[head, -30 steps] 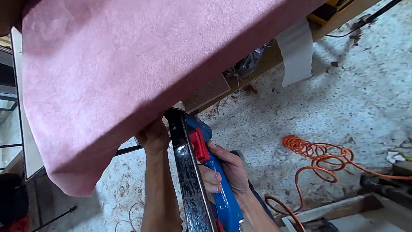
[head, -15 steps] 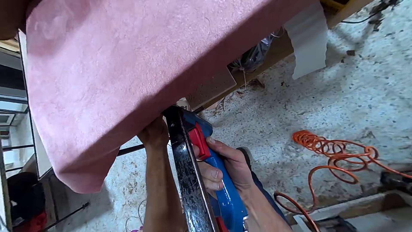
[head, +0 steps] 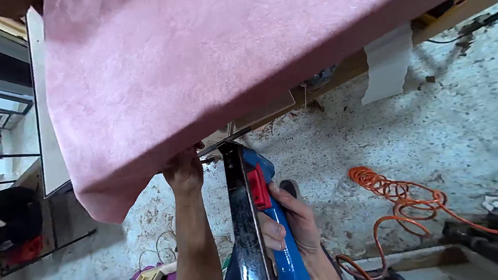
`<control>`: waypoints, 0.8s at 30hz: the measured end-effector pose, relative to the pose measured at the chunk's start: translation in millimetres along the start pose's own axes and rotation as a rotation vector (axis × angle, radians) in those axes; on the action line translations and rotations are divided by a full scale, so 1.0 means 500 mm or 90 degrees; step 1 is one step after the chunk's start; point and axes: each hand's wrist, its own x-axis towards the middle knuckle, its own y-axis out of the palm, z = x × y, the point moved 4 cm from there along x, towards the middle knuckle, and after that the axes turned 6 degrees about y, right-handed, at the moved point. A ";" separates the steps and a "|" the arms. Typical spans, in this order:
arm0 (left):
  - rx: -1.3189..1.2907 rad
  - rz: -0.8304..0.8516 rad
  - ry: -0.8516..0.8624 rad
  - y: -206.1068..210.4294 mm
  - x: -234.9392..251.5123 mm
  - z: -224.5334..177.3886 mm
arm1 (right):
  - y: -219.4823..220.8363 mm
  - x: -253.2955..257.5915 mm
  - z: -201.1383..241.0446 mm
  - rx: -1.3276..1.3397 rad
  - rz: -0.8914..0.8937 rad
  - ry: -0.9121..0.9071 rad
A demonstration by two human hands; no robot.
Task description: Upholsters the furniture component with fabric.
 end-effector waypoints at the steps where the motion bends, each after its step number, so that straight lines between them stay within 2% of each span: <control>1: 0.032 0.005 0.027 -0.003 0.005 -0.003 | -0.001 0.010 -0.006 0.002 0.001 0.004; 3: 0.069 0.007 0.057 -0.005 0.012 -0.007 | -0.005 0.026 -0.013 0.009 0.005 0.011; 10: 0.047 -0.049 0.067 -0.039 0.023 0.004 | -0.001 0.058 -0.013 0.022 0.033 0.034; 15: 0.055 -0.069 0.007 -0.043 0.029 -0.001 | -0.007 0.076 -0.028 0.016 0.039 0.043; 18: 0.095 -0.042 -0.008 -0.021 0.030 -0.023 | -0.019 0.085 -0.049 0.006 0.019 0.048; 21: 0.112 -0.050 -0.066 0.011 0.039 -0.058 | -0.031 0.099 -0.076 0.017 0.013 0.066; 23: 0.118 -0.060 -0.118 -0.002 0.041 -0.056 | -0.038 0.107 -0.088 0.018 0.026 0.069; 24: 0.098 -0.043 -0.114 -0.038 0.035 -0.029 | -0.042 0.110 -0.092 0.016 0.030 0.068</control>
